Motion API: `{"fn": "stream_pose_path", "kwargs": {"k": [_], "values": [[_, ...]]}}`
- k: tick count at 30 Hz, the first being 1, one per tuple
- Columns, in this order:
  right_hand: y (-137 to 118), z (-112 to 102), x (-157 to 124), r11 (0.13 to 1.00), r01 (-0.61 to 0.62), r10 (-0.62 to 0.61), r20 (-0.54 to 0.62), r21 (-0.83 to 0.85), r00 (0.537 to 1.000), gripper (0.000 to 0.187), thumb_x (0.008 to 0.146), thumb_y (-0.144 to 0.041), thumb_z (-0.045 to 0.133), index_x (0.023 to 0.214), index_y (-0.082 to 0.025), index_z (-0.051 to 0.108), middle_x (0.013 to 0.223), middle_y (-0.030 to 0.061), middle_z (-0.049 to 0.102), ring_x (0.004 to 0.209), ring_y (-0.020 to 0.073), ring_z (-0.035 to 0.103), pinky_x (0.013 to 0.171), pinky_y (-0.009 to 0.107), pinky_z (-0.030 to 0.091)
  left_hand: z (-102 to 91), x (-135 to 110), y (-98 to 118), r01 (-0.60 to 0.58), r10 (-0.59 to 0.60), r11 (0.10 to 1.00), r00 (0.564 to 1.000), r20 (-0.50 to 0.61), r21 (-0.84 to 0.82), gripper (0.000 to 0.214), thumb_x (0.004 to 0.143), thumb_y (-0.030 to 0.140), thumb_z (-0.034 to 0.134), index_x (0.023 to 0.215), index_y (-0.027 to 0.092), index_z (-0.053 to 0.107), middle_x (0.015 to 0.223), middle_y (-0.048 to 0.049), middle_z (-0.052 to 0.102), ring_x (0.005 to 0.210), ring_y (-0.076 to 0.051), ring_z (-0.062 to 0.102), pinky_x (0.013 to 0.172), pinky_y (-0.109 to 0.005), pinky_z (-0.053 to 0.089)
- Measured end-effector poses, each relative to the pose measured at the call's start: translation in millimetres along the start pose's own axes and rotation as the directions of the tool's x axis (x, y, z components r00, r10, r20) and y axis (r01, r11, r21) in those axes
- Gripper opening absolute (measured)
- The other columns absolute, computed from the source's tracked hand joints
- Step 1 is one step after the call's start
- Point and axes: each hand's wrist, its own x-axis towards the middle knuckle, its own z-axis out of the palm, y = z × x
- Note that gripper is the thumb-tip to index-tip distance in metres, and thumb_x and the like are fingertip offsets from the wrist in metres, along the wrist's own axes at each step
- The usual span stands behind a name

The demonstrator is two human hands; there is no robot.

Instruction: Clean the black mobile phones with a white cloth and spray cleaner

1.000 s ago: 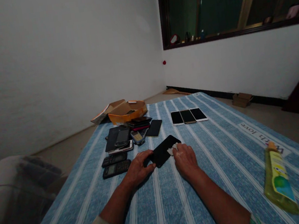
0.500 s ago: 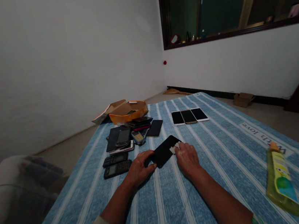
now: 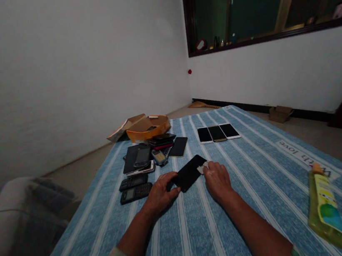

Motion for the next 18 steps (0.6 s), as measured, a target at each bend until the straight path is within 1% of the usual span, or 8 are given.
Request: {"fn": "stream_pose_path", "kwargs": {"k": [3,7,11,15,18], "values": [[-1.5,-0.2,-0.8,1.000,0.031,-0.031,-0.007,0.004,0.999,0.033,0.100,-0.020,0.036,0.107,-0.020,0.068,0.102,0.0111,0.061,0.096,0.0238,0.054,0.075,0.033,0.031,0.2,-0.2,0.4,0.004,-0.004,1.000,1.000,-0.009,0.011,0.043,0.071,0.024,0.065,0.114,0.018,0.064,0.115,-0.0094,0.067,0.112,-0.028,0.059,0.099,-0.043,0.046],[-1.2,0.4,0.1,1.000,0.002,-0.002,0.000,-0.009,1.000,0.033,0.098,-0.017,0.037,0.108,-0.020,0.068,0.103,0.0107,0.061,0.096,0.0240,0.054,0.075,0.033,0.031,1.8,0.4,-0.5,0.007,-0.006,1.000,1.000,-0.013,0.018,0.042,0.069,0.022,0.065,0.111,0.018,0.065,0.112,-0.0086,0.069,0.110,-0.028,0.059,0.099,-0.044,0.047],[-0.3,2.5,0.8,1.000,0.029,-0.029,-0.013,-0.006,0.999,0.034,0.100,-0.020,0.035,0.109,-0.020,0.068,0.102,0.0108,0.062,0.097,0.0241,0.055,0.076,0.033,0.031,2.8,0.3,-2.4,0.005,-0.005,1.000,1.000,-0.022,0.008,0.043,0.069,0.022,0.065,0.113,0.020,0.065,0.113,-0.0080,0.068,0.111,-0.027,0.060,0.099,-0.043,0.047],[1.2,4.0,1.5,1.000,-0.004,0.004,-0.015,-0.005,1.000,0.032,0.099,-0.018,0.037,0.108,-0.019,0.068,0.103,0.0105,0.062,0.097,0.0242,0.055,0.075,0.033,0.031,2.5,0.0,-2.7,0.014,-0.014,1.000,1.000,-0.021,0.001,0.044,0.069,0.021,0.065,0.113,0.020,0.065,0.114,-0.0080,0.068,0.112,-0.028,0.059,0.099,-0.043,0.047],[1.5,4.9,1.6,1.000,0.017,-0.017,-0.025,-0.005,1.000,0.031,0.098,-0.018,0.038,0.108,-0.020,0.068,0.104,0.0103,0.062,0.097,0.0244,0.055,0.075,0.033,0.031,2.3,-0.2,-2.2,0.010,-0.010,1.000,1.000,-0.019,0.001,0.044,0.069,0.022,0.065,0.113,0.019,0.065,0.113,-0.0082,0.068,0.111,-0.028,0.059,0.099,-0.042,0.047]]}}
